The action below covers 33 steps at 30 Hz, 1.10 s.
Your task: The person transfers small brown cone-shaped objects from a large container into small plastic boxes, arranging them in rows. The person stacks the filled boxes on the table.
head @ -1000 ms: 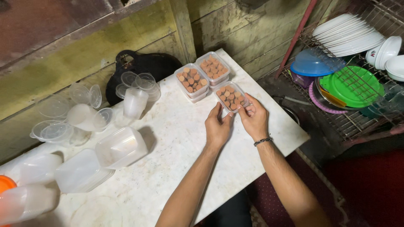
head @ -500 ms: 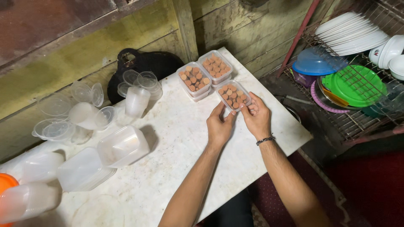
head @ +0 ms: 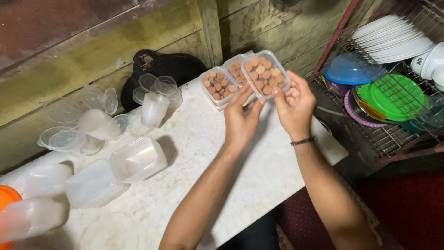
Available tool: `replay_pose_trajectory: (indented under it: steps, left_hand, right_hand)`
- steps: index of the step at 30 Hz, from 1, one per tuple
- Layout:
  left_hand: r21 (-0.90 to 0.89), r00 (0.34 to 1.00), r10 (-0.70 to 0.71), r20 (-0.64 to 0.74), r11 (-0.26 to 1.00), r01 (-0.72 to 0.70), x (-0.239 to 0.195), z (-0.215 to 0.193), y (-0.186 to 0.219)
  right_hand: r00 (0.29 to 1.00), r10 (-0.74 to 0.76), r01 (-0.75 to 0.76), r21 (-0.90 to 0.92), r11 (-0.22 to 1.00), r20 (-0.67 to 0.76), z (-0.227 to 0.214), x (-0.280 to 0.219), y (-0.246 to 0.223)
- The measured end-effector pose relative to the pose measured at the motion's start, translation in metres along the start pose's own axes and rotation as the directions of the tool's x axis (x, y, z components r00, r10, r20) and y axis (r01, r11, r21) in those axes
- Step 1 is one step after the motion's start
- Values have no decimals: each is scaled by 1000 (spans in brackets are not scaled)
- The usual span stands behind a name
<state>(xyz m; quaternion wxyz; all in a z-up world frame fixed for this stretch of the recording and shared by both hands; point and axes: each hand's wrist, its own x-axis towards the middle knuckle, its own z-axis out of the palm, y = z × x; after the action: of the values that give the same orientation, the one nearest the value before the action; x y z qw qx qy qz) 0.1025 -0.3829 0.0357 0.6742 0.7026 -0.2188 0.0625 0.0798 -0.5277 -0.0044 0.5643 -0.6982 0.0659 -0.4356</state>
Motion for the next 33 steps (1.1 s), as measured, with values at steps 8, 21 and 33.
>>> replay_pose_trajectory:
  steps: [8, 21, 33]
  left_hand:
    - [156, 990, -141, 26, 978, 135, 76, -8, -55]
    - [204, 950, -312, 32, 932, 299, 77, -16, -30]
    - [154, 933, -360, 29, 923, 352, 84, -23, -41]
  right_hand:
    - [969, 234, -235, 3, 972, 83, 49, 55, 53]
    - [957, 252, -247, -54, 967, 140, 52, 57, 55]
    - [939, 302, -302, -25, 953, 164, 53, 55, 29]
